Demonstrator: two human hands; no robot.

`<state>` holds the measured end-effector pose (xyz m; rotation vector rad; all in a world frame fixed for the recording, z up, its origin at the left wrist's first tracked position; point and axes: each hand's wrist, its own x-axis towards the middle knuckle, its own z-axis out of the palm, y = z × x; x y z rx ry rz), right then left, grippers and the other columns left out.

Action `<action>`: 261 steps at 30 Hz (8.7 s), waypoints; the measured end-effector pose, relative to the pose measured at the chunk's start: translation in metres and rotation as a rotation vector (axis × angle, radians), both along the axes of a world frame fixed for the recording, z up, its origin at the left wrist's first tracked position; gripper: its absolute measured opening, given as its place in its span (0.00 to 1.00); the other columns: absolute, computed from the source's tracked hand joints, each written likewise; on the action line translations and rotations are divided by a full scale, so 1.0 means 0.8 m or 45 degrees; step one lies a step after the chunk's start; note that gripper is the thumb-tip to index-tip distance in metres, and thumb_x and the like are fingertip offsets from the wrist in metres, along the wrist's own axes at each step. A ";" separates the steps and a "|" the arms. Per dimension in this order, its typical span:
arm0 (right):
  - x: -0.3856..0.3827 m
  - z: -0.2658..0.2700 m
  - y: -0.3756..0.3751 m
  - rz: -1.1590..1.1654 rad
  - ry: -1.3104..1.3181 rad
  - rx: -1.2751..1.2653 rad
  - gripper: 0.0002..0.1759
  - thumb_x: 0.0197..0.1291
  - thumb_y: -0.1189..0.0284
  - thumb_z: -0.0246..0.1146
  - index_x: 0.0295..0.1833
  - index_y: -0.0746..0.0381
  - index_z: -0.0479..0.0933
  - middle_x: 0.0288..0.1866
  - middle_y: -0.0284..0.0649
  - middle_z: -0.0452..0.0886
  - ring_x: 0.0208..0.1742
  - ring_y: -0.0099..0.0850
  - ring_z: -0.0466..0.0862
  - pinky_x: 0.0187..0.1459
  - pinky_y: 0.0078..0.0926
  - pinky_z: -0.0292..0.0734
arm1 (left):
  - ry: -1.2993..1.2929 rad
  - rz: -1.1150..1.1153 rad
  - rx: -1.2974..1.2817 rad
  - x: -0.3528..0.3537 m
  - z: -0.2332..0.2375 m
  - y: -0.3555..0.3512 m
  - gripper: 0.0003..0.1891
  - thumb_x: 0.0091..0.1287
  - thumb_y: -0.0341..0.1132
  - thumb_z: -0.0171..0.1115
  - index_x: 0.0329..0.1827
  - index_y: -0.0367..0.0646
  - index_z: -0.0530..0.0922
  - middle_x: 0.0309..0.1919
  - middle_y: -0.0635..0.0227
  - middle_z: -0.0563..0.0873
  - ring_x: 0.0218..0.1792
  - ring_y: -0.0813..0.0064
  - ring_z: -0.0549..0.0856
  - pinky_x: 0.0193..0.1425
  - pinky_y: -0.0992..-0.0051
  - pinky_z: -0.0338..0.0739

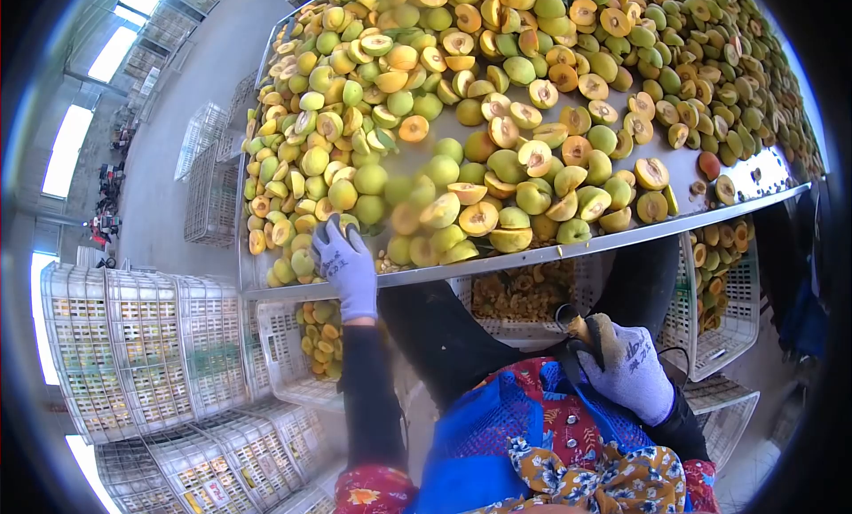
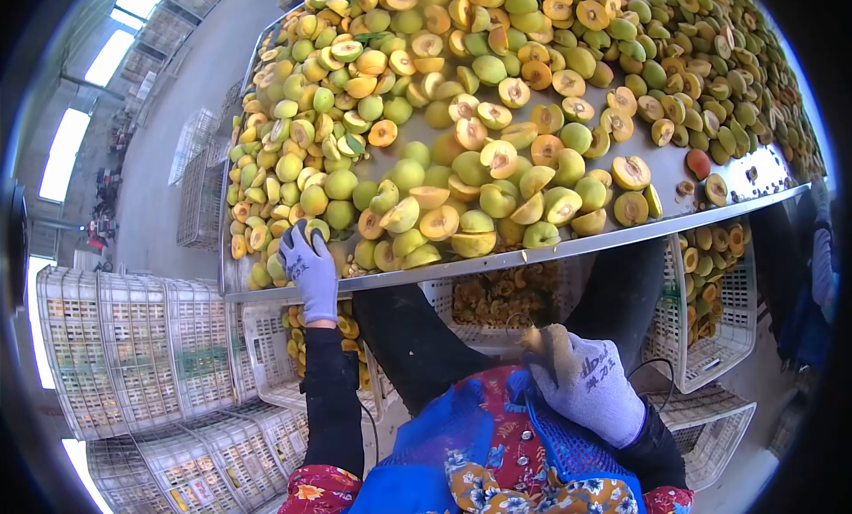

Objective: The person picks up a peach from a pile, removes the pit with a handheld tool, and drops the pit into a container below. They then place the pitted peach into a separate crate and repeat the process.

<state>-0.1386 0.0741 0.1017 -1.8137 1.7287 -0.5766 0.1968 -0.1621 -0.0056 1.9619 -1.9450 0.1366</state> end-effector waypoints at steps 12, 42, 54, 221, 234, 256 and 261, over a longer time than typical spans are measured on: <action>0.002 -0.018 -0.002 0.020 -0.068 0.053 0.14 0.63 0.68 0.65 0.46 0.65 0.70 0.29 0.48 0.80 0.29 0.49 0.84 0.28 0.43 0.78 | 0.356 -0.620 0.138 -0.147 0.015 0.017 0.22 0.61 0.45 0.73 0.48 0.37 0.78 0.47 0.54 0.83 0.46 0.56 0.83 0.49 0.59 0.78; 0.024 -0.056 0.008 0.011 -0.331 -0.029 0.15 0.69 0.68 0.58 0.45 0.71 0.69 0.24 0.51 0.76 0.23 0.47 0.80 0.23 0.46 0.71 | 1.294 -0.575 0.461 -0.226 0.049 0.206 0.17 0.80 0.38 0.45 0.52 0.35 0.79 0.42 0.56 0.86 0.44 0.65 0.86 0.51 0.68 0.78; 0.011 -0.064 0.003 -0.187 -1.100 0.673 0.18 0.74 0.63 0.52 0.52 0.69 0.71 0.30 0.51 0.76 0.32 0.49 0.79 0.37 0.46 0.72 | 1.098 -0.487 0.627 -0.231 0.042 0.215 0.14 0.77 0.29 0.43 0.49 0.34 0.79 0.40 0.55 0.85 0.44 0.60 0.85 0.49 0.67 0.77; -0.002 -0.083 -0.002 -0.073 -0.629 0.206 0.14 0.71 0.66 0.57 0.47 0.68 0.70 0.26 0.52 0.79 0.29 0.49 0.83 0.32 0.45 0.75 | 2.146 -0.150 1.095 -0.164 0.033 0.129 0.20 0.75 0.52 0.55 0.57 0.45 0.76 0.37 0.65 0.84 0.24 0.76 0.80 0.22 0.78 0.70; 0.023 -0.080 -0.004 0.029 -0.331 -0.056 0.14 0.72 0.67 0.56 0.49 0.69 0.68 0.26 0.54 0.78 0.28 0.57 0.80 0.29 0.49 0.73 | 2.029 -0.412 1.016 -0.207 0.025 0.198 0.16 0.76 0.41 0.52 0.57 0.37 0.73 0.48 0.63 0.81 0.47 0.73 0.81 0.54 0.73 0.77; 0.016 -0.132 0.024 0.006 -0.388 -0.206 0.17 0.70 0.71 0.54 0.57 0.71 0.73 0.41 0.52 0.75 0.28 0.42 0.79 0.24 0.40 0.70 | 2.424 -0.359 1.131 -0.239 0.023 0.213 0.20 0.79 0.50 0.48 0.61 0.46 0.64 0.60 0.56 0.77 0.59 0.65 0.78 0.66 0.62 0.74; 0.016 -0.076 0.012 -0.539 -2.061 0.940 0.19 0.76 0.54 0.53 0.45 0.60 0.74 0.25 0.35 0.76 0.16 0.25 0.73 0.17 0.24 0.64 | 1.766 -0.566 0.756 -0.239 0.004 0.230 0.18 0.80 0.49 0.43 0.59 0.45 0.61 0.61 0.50 0.76 0.59 0.64 0.77 0.66 0.62 0.70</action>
